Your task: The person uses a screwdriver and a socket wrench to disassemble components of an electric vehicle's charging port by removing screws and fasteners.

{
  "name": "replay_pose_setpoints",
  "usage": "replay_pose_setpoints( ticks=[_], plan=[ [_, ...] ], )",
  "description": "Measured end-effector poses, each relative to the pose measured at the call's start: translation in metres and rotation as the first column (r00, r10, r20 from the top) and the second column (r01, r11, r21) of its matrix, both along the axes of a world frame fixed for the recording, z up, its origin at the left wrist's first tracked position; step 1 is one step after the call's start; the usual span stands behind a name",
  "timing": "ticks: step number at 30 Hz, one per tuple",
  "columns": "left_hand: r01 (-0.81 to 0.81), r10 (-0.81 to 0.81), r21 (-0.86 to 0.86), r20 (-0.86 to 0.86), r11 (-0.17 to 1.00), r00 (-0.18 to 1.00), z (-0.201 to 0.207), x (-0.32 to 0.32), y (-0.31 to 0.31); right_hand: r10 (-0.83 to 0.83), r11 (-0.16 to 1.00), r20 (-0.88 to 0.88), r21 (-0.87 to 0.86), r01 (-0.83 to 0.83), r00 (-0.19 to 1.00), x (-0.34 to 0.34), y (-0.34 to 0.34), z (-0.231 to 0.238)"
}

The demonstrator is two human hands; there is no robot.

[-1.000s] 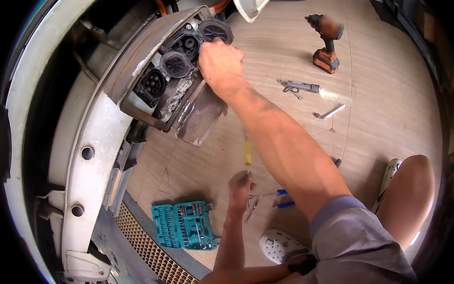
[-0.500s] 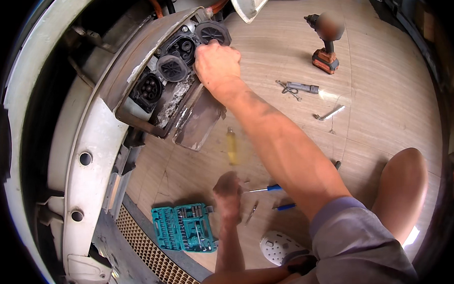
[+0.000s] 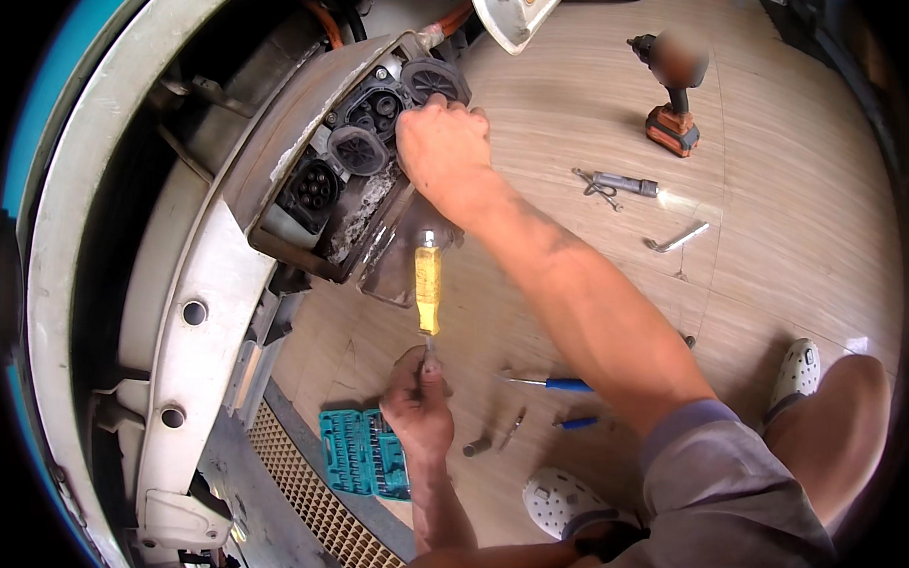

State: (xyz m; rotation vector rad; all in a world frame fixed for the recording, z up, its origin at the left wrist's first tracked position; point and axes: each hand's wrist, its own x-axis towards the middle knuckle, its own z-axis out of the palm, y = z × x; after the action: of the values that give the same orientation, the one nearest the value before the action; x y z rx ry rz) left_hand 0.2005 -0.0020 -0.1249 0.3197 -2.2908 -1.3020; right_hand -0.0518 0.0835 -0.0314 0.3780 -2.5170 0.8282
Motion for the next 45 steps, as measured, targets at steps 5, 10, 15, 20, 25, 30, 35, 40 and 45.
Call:
replay_pose_setpoints(
  ticks=[5,10,15,20,25,30,35,40,45],
  plan=[
    [-0.067,0.032,-0.272,-0.13,0.96,0.991,0.035,-0.007,0.007,0.023,0.998,-0.002,-0.053,-0.023,1.0,0.003,0.003,-0.002],
    [-0.093,0.052,-0.283,-0.149,0.954,0.987,0.041,-0.009,0.009,0.055,0.994,-0.021,-0.096,-0.057,0.998,-0.001,0.01,-0.008],
    [-0.114,0.044,-0.484,-0.153,0.867,0.987,0.043,-0.022,0.005,0.231,0.866,-0.075,-0.439,-0.241,0.97,0.016,0.052,-0.024],
    [0.128,-0.337,-0.752,-0.131,0.647,0.932,0.071,-0.055,0.0,0.679,0.324,0.01,-0.902,-0.287,0.734,0.083,0.134,-0.054],
    [0.325,-0.64,-0.885,0.039,0.335,0.768,0.107,-0.115,0.035,0.742,0.347,0.168,-0.925,-0.157,0.649,0.127,0.21,-0.062],
    [0.003,-0.641,-0.897,-0.313,0.442,0.7,0.109,-0.163,0.057,0.622,0.305,0.278,-0.947,0.1,0.732,0.136,0.201,-0.049],
    [0.179,-0.213,0.211,0.152,0.961,0.965,0.099,-0.178,0.066,0.297,0.67,0.174,-0.738,-0.076,0.939,0.124,0.16,-0.042],
    [0.202,-0.143,0.594,-0.146,0.779,0.979,0.078,-0.196,0.067,0.244,0.767,-0.03,-0.606,-0.211,0.969,0.114,0.115,-0.049],
    [0.211,-0.202,0.492,-0.072,0.844,0.977,0.073,-0.199,0.06,0.138,0.834,-0.072,-0.529,-0.155,0.988,0.121,0.102,-0.051]
  ],
)
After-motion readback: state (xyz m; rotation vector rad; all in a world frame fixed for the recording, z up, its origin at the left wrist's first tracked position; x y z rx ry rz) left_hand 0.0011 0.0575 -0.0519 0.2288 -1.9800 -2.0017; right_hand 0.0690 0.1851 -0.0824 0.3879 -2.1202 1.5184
